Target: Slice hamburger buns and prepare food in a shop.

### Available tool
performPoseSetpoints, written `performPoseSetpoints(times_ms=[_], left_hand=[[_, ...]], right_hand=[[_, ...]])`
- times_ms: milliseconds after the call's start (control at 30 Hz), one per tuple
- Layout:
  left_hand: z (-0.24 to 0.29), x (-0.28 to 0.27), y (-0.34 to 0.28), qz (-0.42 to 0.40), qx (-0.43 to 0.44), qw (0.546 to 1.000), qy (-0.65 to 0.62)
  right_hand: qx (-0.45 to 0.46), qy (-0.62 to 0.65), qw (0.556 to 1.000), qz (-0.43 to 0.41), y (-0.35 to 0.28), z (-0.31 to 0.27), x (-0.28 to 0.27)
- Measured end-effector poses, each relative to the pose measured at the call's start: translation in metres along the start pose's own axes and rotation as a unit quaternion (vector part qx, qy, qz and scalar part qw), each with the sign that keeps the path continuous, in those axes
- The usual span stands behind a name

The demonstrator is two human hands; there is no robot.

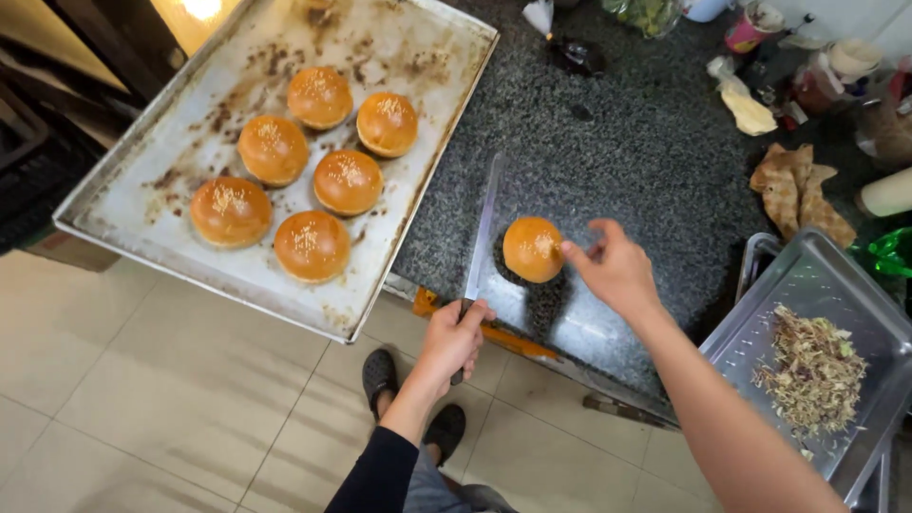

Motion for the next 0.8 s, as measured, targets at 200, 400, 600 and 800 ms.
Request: performPoseSetpoints(times_ms=[200,400,600,800], left_hand=[[-0.038,0.0,0.002,0.006,-0.003,0.999,-0.054],[-0.056,0.023,0.007,-0.037,0.02,0.993,-0.107],[-0.054,0.038,0.006,-0.045,0.041,0.988,-0.142],[-0.055,0.042,0.004,-0.056,0.035,0.985,-0.161]], right_hand=[[-0.231,0.014,0.973,-0.004,-0.02,-0.077,0.0],[-0.183,-0.059,0.981,-0.022,-0.027,-0.092,0.009],[-0.165,-0.101,0.981,-0.026,-0.019,-0.09,0.016],[-0.161,-0.114,0.98,-0.034,-0.017,-0.093,0.019]])
Point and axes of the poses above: each hand's wrist, its own y-axis towards the middle knuckle, its own x-axis out of the palm, z = x × y, the point moved 6 cm from there along y, towards the middle knuckle, and after that the axes turned 4 degrees about x, right-handed, at the moved point
